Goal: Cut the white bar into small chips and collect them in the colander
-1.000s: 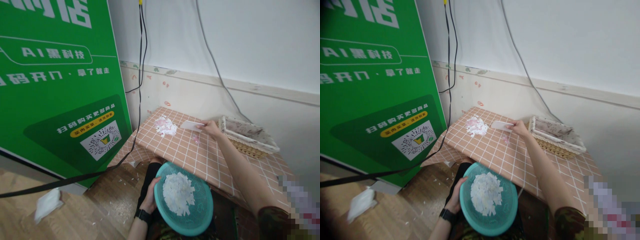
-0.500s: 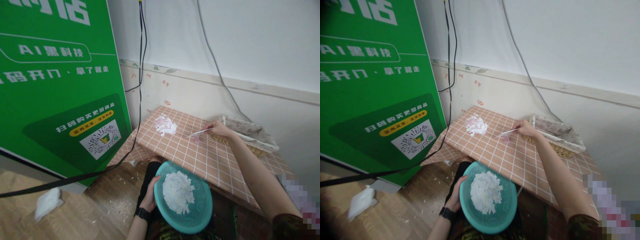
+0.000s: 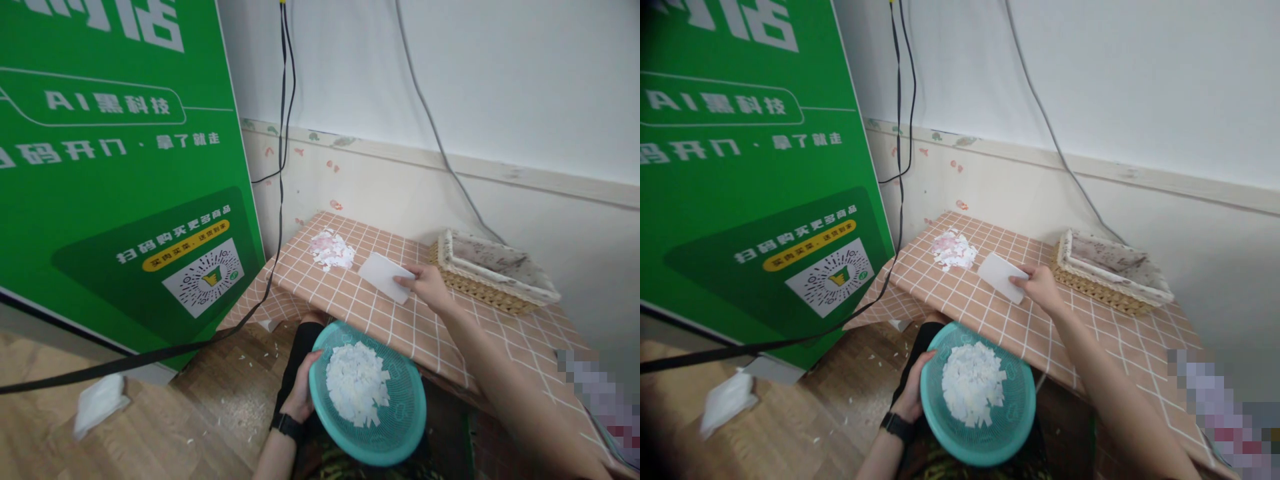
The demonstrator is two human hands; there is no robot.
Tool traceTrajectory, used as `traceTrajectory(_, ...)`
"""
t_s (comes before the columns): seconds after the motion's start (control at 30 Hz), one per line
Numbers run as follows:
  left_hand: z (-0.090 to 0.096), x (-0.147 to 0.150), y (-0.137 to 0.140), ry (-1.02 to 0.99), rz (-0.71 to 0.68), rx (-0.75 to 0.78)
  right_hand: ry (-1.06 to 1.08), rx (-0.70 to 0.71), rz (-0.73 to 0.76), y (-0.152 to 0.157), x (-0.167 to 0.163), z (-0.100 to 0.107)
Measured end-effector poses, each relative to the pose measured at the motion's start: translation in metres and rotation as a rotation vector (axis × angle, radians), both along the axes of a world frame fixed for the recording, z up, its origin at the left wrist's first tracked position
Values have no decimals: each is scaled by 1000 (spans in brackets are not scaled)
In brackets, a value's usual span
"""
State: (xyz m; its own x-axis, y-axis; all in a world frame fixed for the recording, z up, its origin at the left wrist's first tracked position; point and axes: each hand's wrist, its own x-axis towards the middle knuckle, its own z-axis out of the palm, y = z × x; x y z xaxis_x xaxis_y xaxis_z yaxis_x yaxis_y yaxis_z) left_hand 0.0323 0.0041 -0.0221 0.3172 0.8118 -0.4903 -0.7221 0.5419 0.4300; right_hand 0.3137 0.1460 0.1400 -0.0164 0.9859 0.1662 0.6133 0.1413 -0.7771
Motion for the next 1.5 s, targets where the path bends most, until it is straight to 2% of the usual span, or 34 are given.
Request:
traceTrajectory(0.1, -2, 0, 0, -22, -10, -4, 39, 36, -112, 3, 16, -7)
traceTrajectory(0.2, -5, 1, 1, -39, -20, 1, 30, 94, -154, 6, 25, -4)
traceTrajectory(0.33, -4, 1, 1, -42, -32, 14, -29, 164, -82, 5, 4, 1)
traceTrajectory(0.53, 2, -1, -1, -4, 2, -7, -280, 271, -51, 15, -37, 9)
traceTrajectory(0.63, 2, -1, -2, -11, 6, -14, -353, 266, 20, 24, -41, 15)
traceTrajectory(0.77, 2, 0, -1, -11, -1, -6, -362, 321, -2, 33, -41, 23)
traceTrajectory(0.87, 2, 0, -1, 3, 3, -19, -371, 313, 40, 36, -41, 21)
traceTrajectory(0.97, 2, -1, -1, 3, -7, -26, -312, 288, 91, 39, -36, 14)
traceTrajectory(1.13, 2, -1, -1, -3, -7, -25, -147, 280, 45, 40, -27, 4)
traceTrajectory(1.3, 5, 1, -2, 25, 5, -31, -95, 250, 158, 37, -28, 4)
traceTrajectory(1.5, 9, 2, -4, 48, 34, -27, 13, 208, 136, 32, -40, 2)
